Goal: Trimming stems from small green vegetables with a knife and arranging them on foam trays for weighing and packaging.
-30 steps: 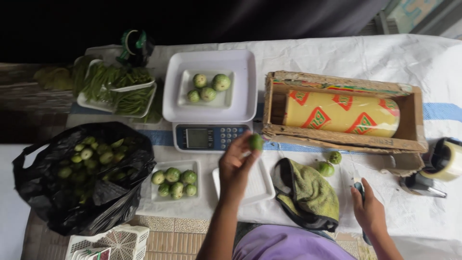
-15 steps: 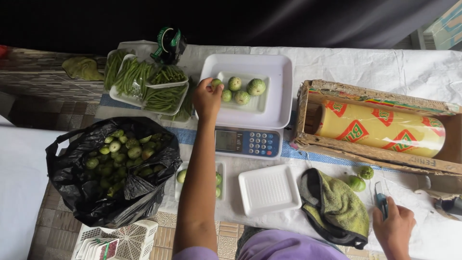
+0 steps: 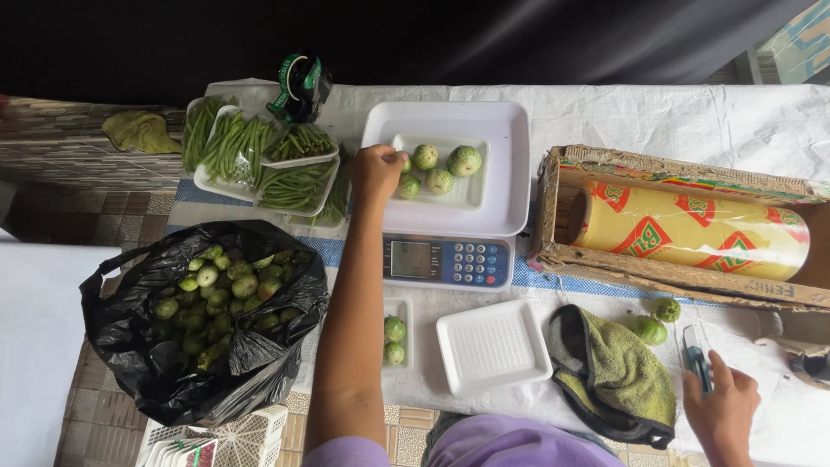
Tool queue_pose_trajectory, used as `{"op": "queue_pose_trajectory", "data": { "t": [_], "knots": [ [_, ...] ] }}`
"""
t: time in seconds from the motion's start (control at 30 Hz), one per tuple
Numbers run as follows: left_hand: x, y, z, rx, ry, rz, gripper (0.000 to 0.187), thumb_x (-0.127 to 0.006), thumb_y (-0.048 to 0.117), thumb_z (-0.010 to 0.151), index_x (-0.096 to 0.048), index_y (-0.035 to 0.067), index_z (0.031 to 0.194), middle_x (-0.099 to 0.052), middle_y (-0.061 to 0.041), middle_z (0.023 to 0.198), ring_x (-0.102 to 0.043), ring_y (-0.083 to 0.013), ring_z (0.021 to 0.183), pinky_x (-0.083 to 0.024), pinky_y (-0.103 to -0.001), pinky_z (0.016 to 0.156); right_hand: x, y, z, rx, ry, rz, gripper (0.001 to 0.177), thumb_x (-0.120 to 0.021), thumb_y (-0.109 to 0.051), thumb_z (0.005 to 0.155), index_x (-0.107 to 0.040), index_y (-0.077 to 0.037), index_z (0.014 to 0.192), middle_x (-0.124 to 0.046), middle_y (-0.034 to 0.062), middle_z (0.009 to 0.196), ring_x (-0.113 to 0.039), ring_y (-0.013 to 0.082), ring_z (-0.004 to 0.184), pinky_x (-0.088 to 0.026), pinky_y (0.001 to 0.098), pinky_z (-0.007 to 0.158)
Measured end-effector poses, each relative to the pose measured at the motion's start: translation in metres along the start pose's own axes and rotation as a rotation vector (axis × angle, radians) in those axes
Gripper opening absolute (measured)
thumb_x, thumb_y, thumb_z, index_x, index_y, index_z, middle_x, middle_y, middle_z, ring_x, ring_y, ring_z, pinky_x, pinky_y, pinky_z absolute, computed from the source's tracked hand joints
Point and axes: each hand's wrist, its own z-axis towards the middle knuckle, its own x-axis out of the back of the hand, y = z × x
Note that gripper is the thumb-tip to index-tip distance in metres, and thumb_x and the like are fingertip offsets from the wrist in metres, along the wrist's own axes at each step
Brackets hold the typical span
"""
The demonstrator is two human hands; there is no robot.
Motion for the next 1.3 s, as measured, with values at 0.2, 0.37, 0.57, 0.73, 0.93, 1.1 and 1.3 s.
{"op": "queue_pose_trajectory", "data": {
  "t": [0.2, 0.37, 0.57, 0.73, 0.93, 1.1, 1.3],
  "knots": [
    [0.007, -0.004, 0.005, 0.009, -0.030, 0.040, 0.026, -0.058, 0.013, 0.093, -0.081, 0.010, 0.106, -0.080, -0.006, 0.109, -0.075, -0.0236, 0.098, -0.059, -0.033, 0.083, 0.019, -0.021, -0.006, -0.127, -0.031, 0.097, 0.065, -0.054, -0.032, 0.098, -0.049, -0.008, 0.158, -0.044, 0.0393, 0.139, -0.035, 0.0525, 0.133, -0.033, 0.0651, 0.109],
    [0.013, 0.000, -0.004, 0.082, -0.027, 0.069, 0.023, -0.060, 0.016, 0.093, -0.081, 0.011, 0.101, -0.080, -0.008, 0.102, -0.076, -0.0246, 0.092, -0.059, -0.035, 0.077, 0.016, -0.015, 0.001, -0.037, 0.023, 0.107, 0.066, -0.054, -0.029, 0.097, -0.051, -0.006, 0.158, -0.049, 0.0417, 0.134, -0.035, 0.0503, 0.135, -0.028, 0.0609, 0.111],
    [0.017, -0.004, -0.011, 0.089, -0.032, 0.055, 0.025, -0.059, 0.015, 0.093, -0.080, 0.010, 0.104, -0.079, -0.009, 0.105, -0.074, -0.0262, 0.098, -0.059, -0.037, 0.082, 0.005, 0.002, 0.013, 0.082, 0.095, 0.106, 0.064, -0.057, -0.028, 0.096, -0.057, -0.006, 0.156, -0.057, 0.0399, 0.126, -0.040, 0.0467, 0.133, -0.028, 0.0571, 0.113],
    [0.029, 0.010, -0.028, 0.075, 0.082, 0.014, 0.021, -0.062, 0.018, 0.092, -0.080, 0.014, 0.100, -0.079, -0.006, 0.101, -0.075, -0.0249, 0.089, -0.059, -0.038, 0.076, 0.024, -0.022, 0.009, 0.008, 0.043, 0.142, 0.061, -0.057, -0.023, 0.097, -0.055, -0.006, 0.156, -0.053, 0.0368, 0.131, -0.046, 0.0434, 0.129, -0.037, 0.0602, 0.106],
    [0.059, 0.061, -0.083, -0.086, 0.230, -0.195, 0.015, -0.064, 0.021, 0.095, -0.077, 0.015, 0.095, -0.070, 0.000, 0.081, -0.063, -0.0151, 0.075, -0.050, -0.035, 0.064, 0.015, -0.008, 0.021, 0.184, 0.142, 0.205, 0.060, -0.065, -0.016, 0.096, -0.060, 0.000, 0.153, -0.058, 0.0329, 0.129, -0.062, 0.0375, 0.110, -0.055, 0.0508, 0.089],
    [0.057, 0.096, -0.135, -0.284, 0.196, -0.351, 0.038, -0.055, 0.038, 0.102, -0.068, 0.011, 0.078, -0.077, 0.002, 0.079, -0.063, -0.0106, 0.062, -0.047, -0.029, 0.062, 0.010, -0.001, 0.030, 0.148, 0.111, 0.216, 0.044, -0.066, -0.018, 0.098, -0.068, -0.002, 0.139, -0.060, 0.0277, 0.125, -0.070, 0.0344, 0.092, -0.058, 0.0452, 0.083],
    [-0.006, 0.135, -0.209, -0.311, -0.325, -0.287, 0.034, -0.043, 0.018, 0.102, -0.065, 0.018, 0.128, -0.062, -0.001, 0.055, -0.059, -0.0153, 0.049, -0.052, -0.033, 0.062, -0.006, 0.020, 0.038, 0.113, 0.082, 0.167, 0.039, -0.064, -0.036, 0.104, -0.072, -0.002, 0.087, -0.066, 0.0164, 0.092, -0.064, 0.0319, 0.077, -0.048, 0.0430, 0.075]
  ]
}}
